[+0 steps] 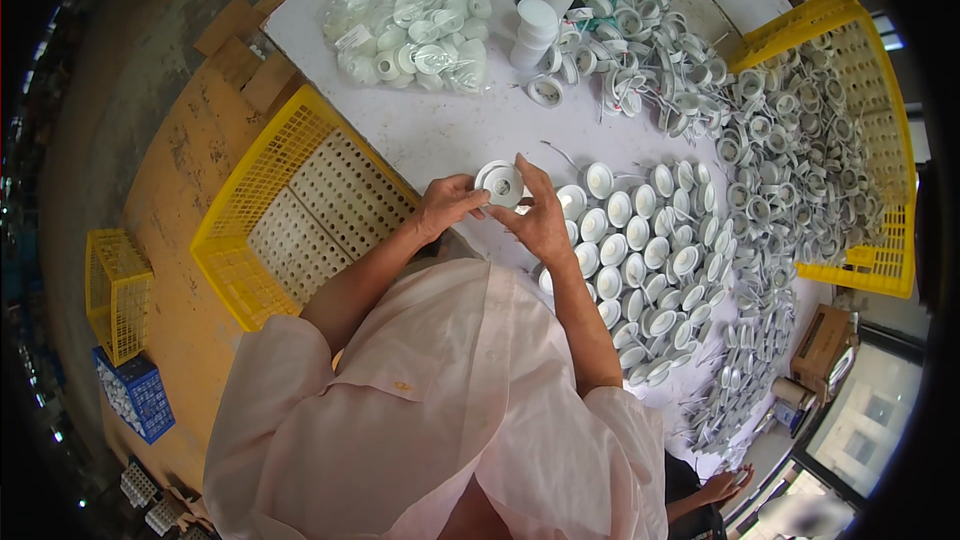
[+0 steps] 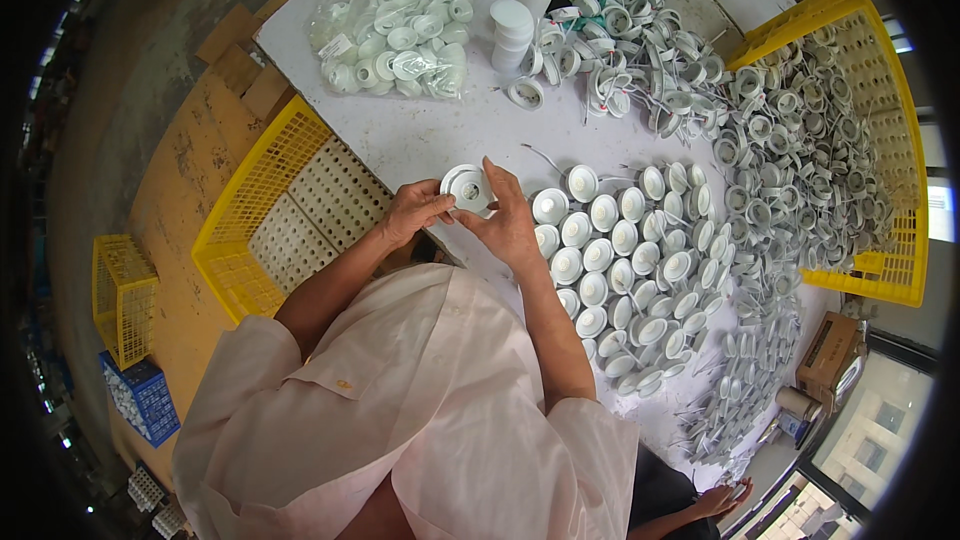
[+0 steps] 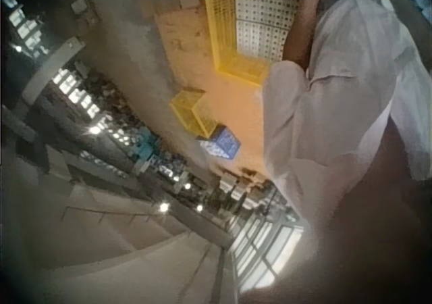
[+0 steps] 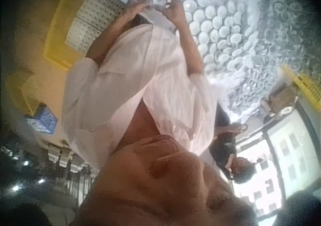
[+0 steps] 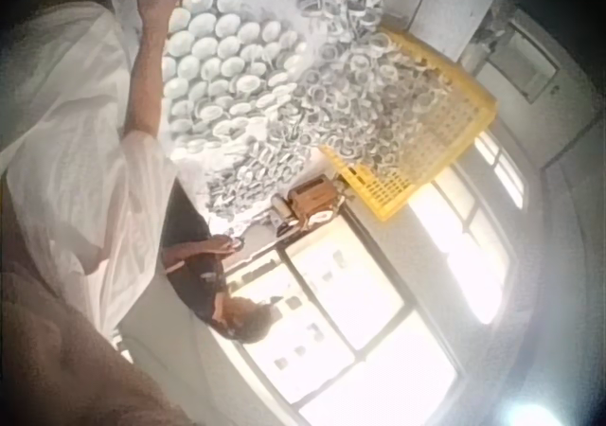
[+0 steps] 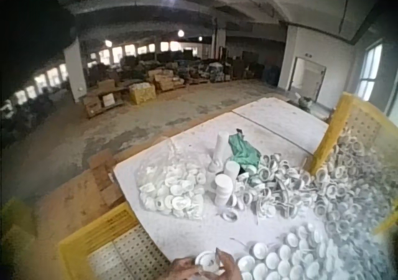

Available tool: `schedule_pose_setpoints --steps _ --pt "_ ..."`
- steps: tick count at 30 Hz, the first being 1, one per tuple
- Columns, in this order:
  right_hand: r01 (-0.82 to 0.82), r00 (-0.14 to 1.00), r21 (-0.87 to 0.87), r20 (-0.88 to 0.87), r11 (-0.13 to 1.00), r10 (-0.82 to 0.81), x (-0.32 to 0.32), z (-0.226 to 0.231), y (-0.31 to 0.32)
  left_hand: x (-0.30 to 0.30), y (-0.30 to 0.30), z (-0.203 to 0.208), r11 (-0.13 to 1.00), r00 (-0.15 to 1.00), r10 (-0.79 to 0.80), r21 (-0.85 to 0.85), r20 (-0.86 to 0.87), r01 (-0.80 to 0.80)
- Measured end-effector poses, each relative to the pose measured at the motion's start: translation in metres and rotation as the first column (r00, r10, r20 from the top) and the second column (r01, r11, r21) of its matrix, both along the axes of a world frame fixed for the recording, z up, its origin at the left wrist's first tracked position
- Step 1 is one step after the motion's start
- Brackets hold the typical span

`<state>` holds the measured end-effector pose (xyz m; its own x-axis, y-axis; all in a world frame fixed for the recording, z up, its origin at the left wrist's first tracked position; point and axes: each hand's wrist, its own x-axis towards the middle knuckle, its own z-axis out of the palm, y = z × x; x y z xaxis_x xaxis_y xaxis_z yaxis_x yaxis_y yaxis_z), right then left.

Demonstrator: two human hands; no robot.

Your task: The person assembles light fixtures by fitting plastic covers onto circular LED bases and arranging the completed pieces on the table.

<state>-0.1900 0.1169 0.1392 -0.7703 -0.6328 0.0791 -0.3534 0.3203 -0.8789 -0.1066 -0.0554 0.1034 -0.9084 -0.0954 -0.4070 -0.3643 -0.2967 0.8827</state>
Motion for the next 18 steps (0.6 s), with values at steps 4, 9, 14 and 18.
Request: schedule_pose_setpoints --steps 4,9,14,18 --pt "0.183 0.925 -0.147 0.36 0.972 -0.12 -0.003 -0.011 0.011 -0.002 0.004 0.002 1.0 1.0 0.001 -0.01 0.005 -0.001" --pt "0.355 0.834 -0.131 0.493 0.926 -0.249 -0.002 -0.016 0.012 -0.002 0.007 0.005 0.999 1.0 -0.023 -0.029 -0.02 0.022" --pt "0.402 0.819 -0.073 0.474 0.913 -0.323 -0.001 -0.016 0.009 -0.004 0.01 0.002 0.999 0.999 -0.036 -0.019 -0.023 0.036" --pt "0.462 0.829 -0.093 0.399 0.882 -0.391 0.003 -0.014 0.004 -0.003 0.013 0.0 0.997 0.998 -0.06 -0.043 -0.035 0.058"
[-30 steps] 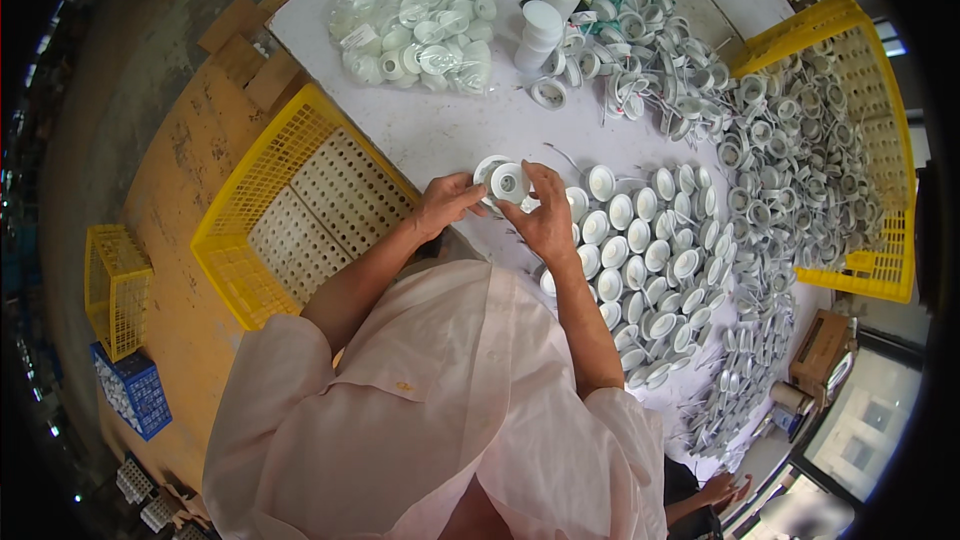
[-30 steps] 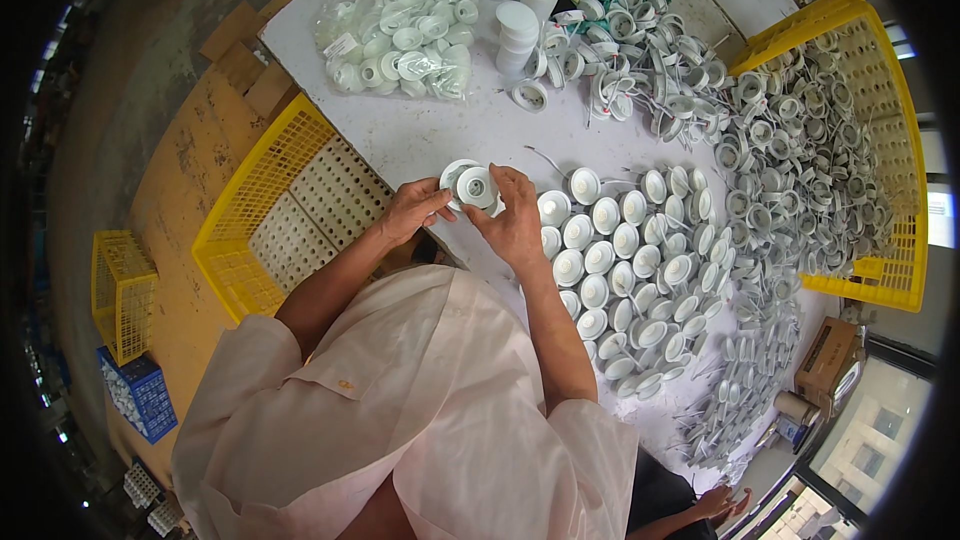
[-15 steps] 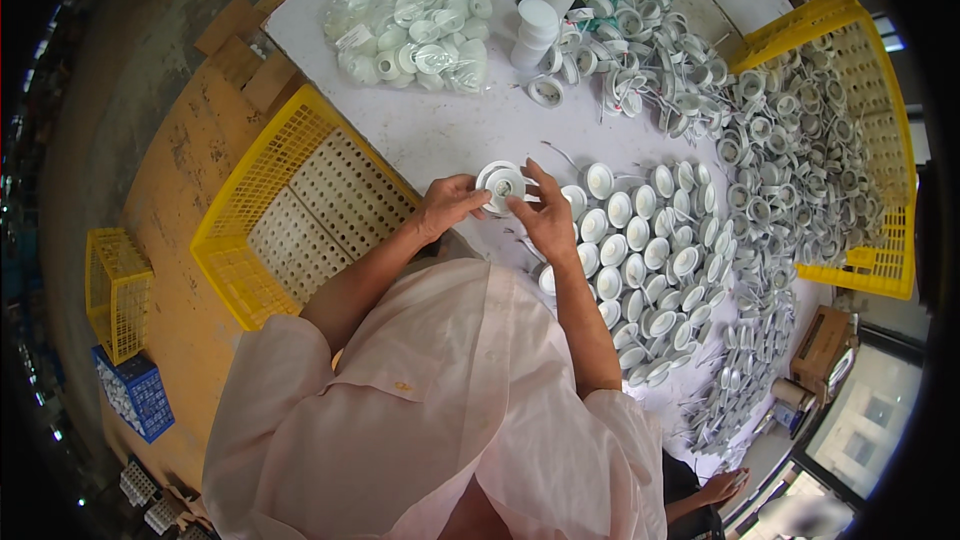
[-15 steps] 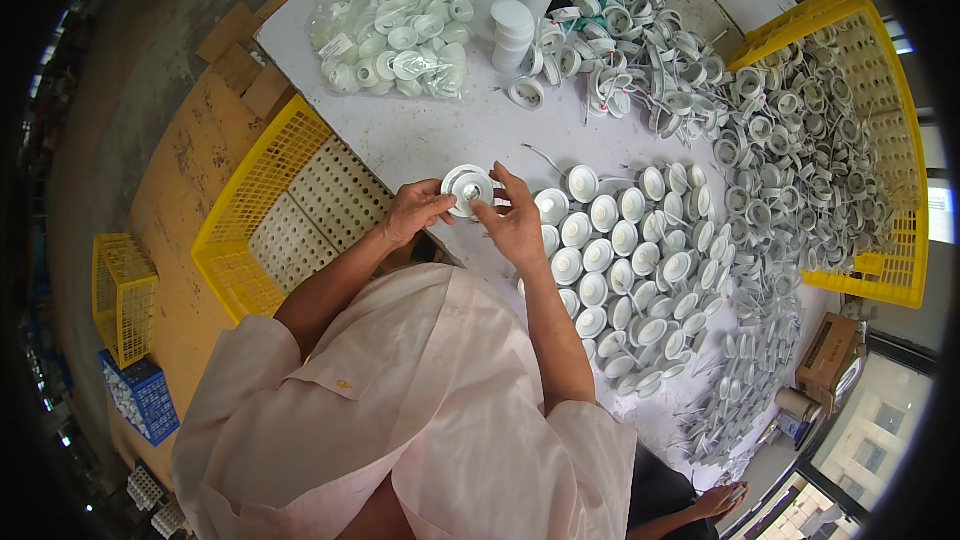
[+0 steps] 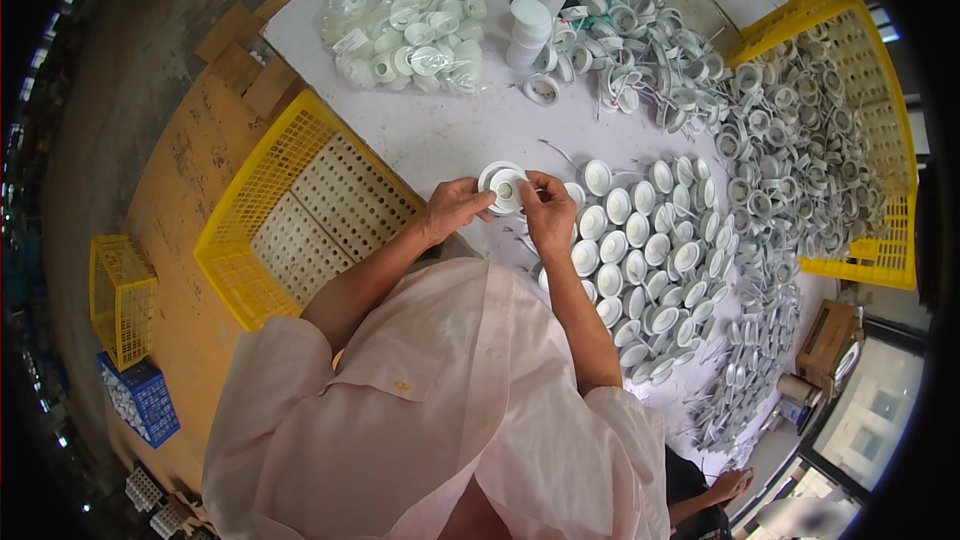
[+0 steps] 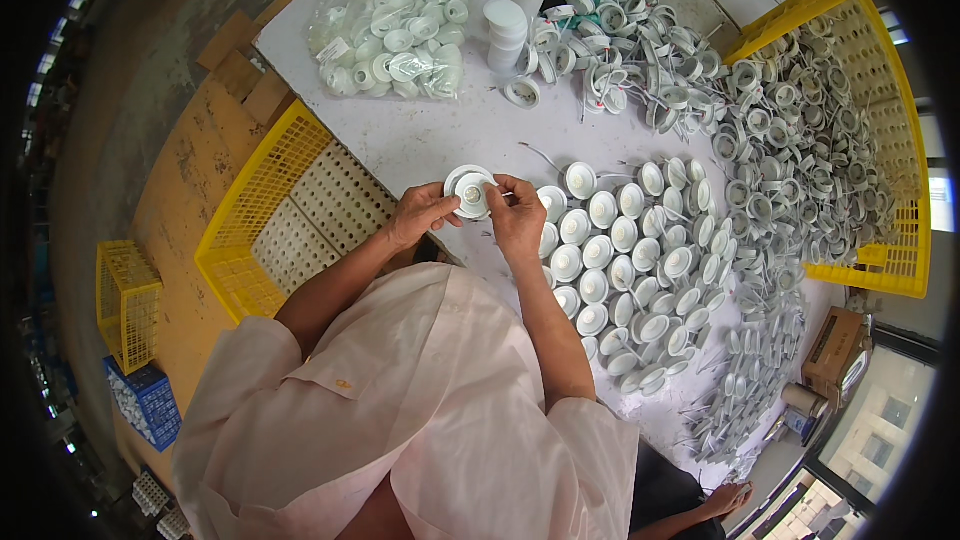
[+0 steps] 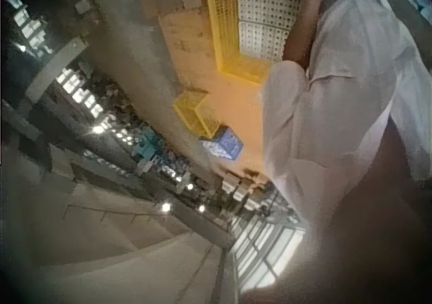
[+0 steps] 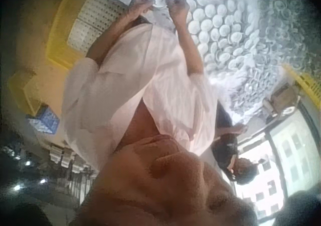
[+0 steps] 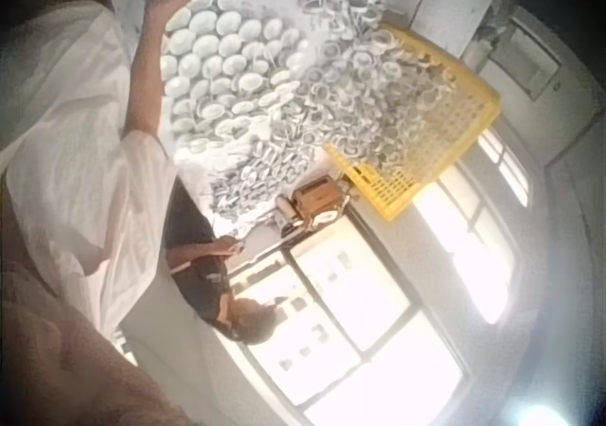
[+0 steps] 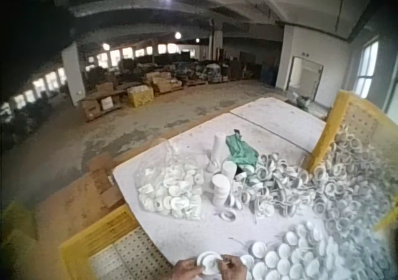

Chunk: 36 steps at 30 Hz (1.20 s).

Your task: The person assembles light fixtures by fitting plastic covers onto circular LED bases and arranging the completed pieces on the table.

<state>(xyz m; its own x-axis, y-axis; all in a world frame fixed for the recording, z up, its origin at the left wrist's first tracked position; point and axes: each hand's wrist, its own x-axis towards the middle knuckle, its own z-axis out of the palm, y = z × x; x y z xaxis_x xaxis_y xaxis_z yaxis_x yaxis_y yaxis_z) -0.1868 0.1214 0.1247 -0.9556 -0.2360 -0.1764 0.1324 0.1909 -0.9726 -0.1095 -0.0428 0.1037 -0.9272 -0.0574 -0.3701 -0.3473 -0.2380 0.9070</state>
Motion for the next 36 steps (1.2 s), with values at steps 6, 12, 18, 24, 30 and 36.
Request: schedule_pose_setpoints --steps 6,12,18,24,30,36 --pt "0.033 0.999 -0.001 -0.03 0.999 -0.033 0.001 -0.012 -0.003 0.001 0.008 0.013 0.998 0.998 0.052 -0.035 -0.035 -0.053" --pt "0.023 0.999 0.036 -0.039 0.999 -0.022 0.003 -0.011 -0.005 0.002 0.012 0.003 0.981 0.997 0.074 -0.178 -0.018 -0.076" --pt "0.039 0.998 -0.08 0.046 0.996 -0.035 0.004 -0.01 -0.004 0.001 0.014 -0.008 0.975 0.998 0.056 -0.214 -0.016 -0.058" --pt "0.013 0.997 -0.018 0.075 1.0 -0.012 0.005 -0.003 -0.001 0.0 0.017 -0.011 0.981 0.994 0.105 -0.159 -0.034 -0.109" --pt "0.032 0.999 0.024 -0.043 0.999 -0.031 0.006 -0.016 0.005 0.002 0.016 0.002 0.99 0.997 0.042 -0.131 -0.061 -0.05" --pt "0.022 0.998 0.058 -0.063 0.998 -0.018 0.006 -0.018 0.007 0.001 0.019 0.002 0.982 0.998 0.037 -0.183 -0.054 -0.047"
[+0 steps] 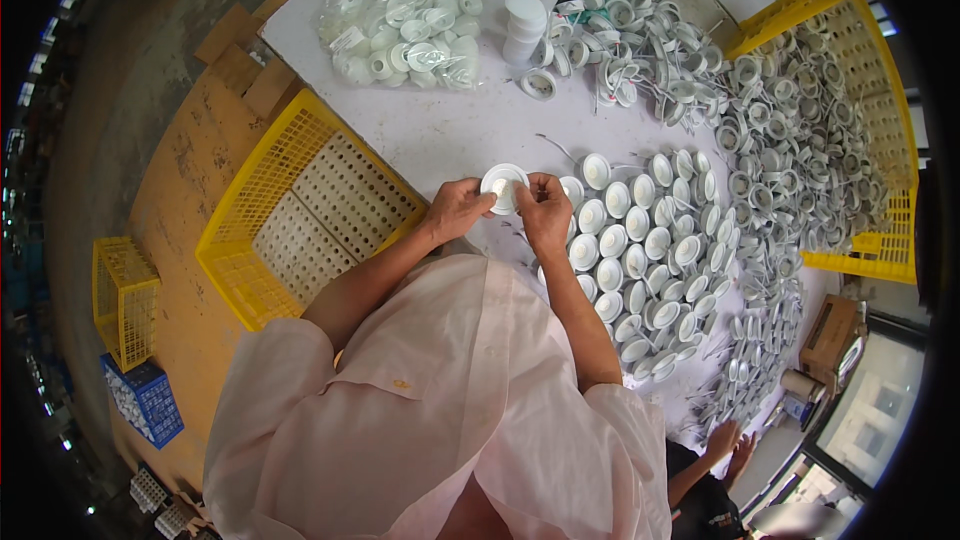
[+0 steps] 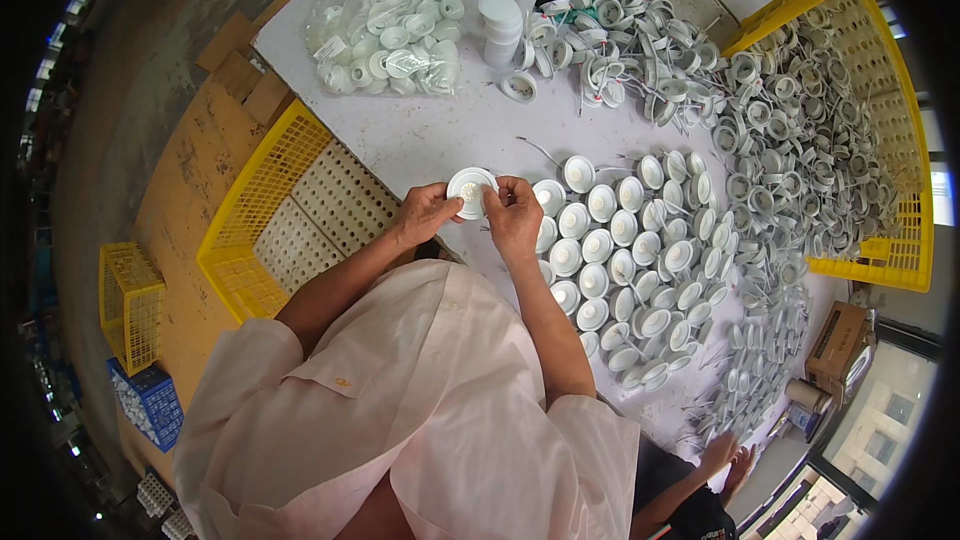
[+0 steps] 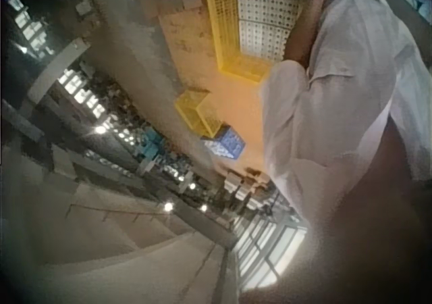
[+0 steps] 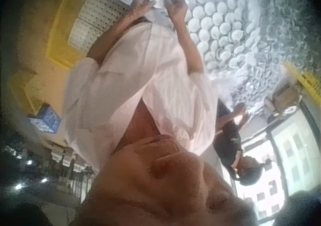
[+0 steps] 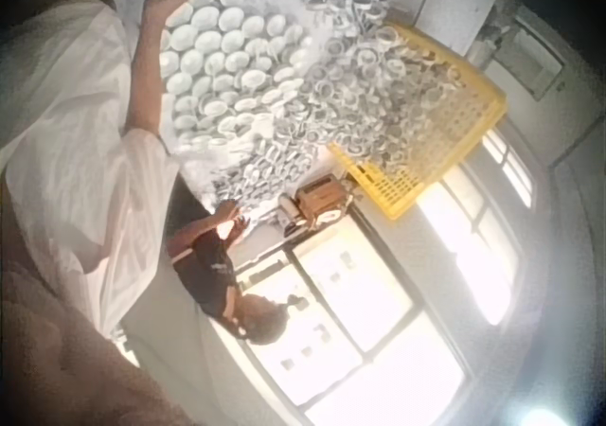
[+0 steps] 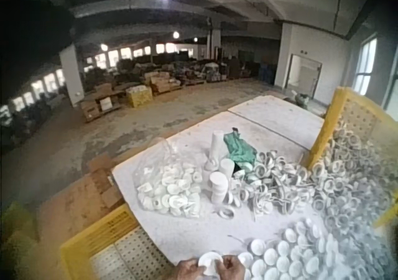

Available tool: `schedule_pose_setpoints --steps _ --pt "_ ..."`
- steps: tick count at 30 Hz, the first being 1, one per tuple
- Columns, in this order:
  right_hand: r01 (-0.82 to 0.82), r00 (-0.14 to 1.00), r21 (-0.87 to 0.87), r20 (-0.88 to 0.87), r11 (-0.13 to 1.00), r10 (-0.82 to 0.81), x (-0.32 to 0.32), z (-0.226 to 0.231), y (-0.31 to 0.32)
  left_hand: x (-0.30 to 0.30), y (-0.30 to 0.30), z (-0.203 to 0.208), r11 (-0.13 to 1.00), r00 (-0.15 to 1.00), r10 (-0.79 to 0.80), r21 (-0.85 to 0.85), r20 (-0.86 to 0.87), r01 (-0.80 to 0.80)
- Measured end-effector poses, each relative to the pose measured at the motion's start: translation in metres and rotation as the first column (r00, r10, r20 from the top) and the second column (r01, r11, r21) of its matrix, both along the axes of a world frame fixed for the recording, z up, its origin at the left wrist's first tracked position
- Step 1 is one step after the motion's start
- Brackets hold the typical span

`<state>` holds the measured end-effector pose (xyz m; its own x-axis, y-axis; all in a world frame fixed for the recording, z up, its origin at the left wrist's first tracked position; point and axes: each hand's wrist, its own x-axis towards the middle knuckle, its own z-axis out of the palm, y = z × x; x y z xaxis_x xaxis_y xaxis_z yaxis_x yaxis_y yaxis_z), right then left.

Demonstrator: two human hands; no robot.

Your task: The person assembles light fixtures by fitting plastic covers onto circular LED bases and arranging the completed pieces on the table.

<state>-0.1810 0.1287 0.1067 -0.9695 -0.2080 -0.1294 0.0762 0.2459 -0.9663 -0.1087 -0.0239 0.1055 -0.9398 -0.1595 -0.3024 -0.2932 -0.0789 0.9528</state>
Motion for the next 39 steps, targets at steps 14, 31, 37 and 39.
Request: schedule_pose_setpoints --steps 14,31,37,39 --pt "0.017 0.999 0.009 -0.031 1.0 -0.016 0.004 0.008 -0.002 -0.008 0.005 -0.009 0.996 0.996 0.048 -0.079 0.076 -0.042" --pt "0.048 0.991 0.042 0.124 0.998 -0.053 -0.007 0.002 0.009 -0.023 -0.001 -0.014 0.999 0.986 -0.047 0.001 0.161 0.048" --pt "0.332 0.943 -0.162 0.028 0.93 -0.332 -0.044 -0.01 0.07 -0.062 -0.018 -0.009 0.958 0.964 -0.142 -0.213 0.225 0.191" --pt "0.38 0.924 -0.079 0.002 0.922 -0.381 -0.048 -0.004 0.091 -0.08 -0.018 -0.005 0.881 0.955 -0.175 -0.395 0.24 0.261"
